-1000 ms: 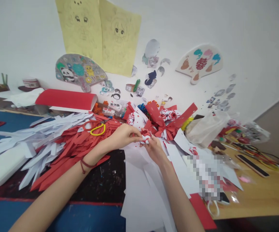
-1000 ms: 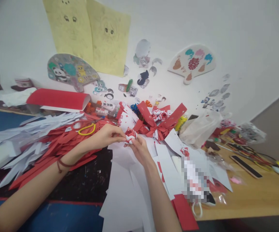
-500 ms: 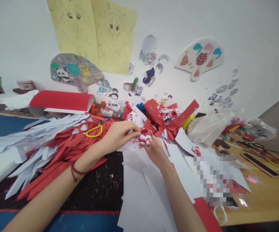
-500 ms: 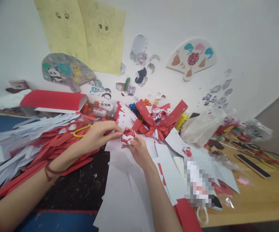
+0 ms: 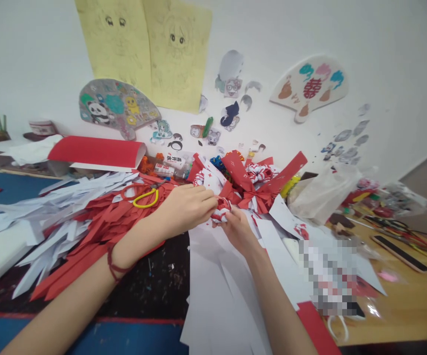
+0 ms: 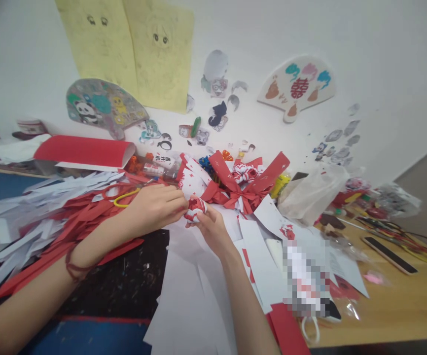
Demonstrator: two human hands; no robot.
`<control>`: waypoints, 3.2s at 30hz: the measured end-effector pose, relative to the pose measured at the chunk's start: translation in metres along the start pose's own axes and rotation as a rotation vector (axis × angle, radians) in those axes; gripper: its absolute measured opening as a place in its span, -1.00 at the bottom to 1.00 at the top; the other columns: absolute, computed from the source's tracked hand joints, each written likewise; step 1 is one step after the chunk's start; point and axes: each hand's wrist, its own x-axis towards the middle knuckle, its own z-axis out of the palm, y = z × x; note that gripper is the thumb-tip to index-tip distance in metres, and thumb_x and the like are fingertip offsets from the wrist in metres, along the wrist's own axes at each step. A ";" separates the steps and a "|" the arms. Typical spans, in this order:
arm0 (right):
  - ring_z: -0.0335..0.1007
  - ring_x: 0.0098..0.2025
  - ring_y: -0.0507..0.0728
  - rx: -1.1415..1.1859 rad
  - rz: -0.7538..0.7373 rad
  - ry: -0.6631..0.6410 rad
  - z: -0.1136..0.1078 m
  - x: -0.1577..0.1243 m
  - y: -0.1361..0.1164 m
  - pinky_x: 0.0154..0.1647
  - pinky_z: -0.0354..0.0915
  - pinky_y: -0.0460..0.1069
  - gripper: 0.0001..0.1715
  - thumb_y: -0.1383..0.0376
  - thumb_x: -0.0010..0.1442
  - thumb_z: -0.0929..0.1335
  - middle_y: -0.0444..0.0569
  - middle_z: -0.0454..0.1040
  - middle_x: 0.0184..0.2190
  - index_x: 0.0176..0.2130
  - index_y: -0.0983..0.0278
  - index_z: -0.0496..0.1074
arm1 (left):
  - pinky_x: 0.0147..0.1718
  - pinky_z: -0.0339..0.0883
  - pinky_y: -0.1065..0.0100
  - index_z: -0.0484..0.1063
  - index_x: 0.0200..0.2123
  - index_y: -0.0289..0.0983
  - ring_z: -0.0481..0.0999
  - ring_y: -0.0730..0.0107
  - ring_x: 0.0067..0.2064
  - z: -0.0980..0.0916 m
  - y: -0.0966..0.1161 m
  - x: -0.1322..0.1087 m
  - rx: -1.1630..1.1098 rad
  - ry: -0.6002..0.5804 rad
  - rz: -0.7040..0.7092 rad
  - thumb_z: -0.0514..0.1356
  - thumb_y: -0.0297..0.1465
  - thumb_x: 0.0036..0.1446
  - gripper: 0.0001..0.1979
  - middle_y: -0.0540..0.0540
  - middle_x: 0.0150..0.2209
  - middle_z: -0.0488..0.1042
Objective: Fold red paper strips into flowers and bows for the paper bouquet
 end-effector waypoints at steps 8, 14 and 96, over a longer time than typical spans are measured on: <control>0.38 -0.36 0.06 -0.031 0.025 0.020 0.001 0.000 0.000 -0.33 0.36 -0.04 -0.74 0.15 0.15 0.42 -0.06 0.47 -0.31 -0.20 0.24 0.49 | -0.34 0.20 0.43 0.41 -0.35 -0.28 0.40 0.43 -0.31 0.000 0.000 -0.001 -0.259 -0.001 -0.107 0.06 -0.41 0.26 -0.83 -0.04 -0.37 0.45; 0.38 -0.35 0.05 -0.016 0.046 0.014 0.000 0.000 -0.001 -0.33 0.36 -0.06 -0.59 0.16 0.12 0.43 -0.05 0.49 -0.26 -0.04 0.22 0.46 | -0.37 0.20 0.47 0.44 -0.37 -0.31 0.38 0.49 -0.37 0.000 -0.007 -0.001 -0.722 -0.075 -0.337 0.07 -0.36 0.26 -0.78 -0.02 -0.40 0.46; 0.48 -0.18 0.17 -0.047 0.016 0.081 0.004 0.000 0.000 -0.07 0.38 0.07 -0.73 0.17 0.09 0.43 0.00 0.54 -0.15 -0.19 0.23 0.52 | -0.46 0.27 0.49 0.56 -0.37 -0.36 0.45 0.49 -0.44 0.012 -0.007 -0.002 -1.219 -0.073 -0.619 0.28 -0.31 0.08 -0.80 -0.08 -0.45 0.55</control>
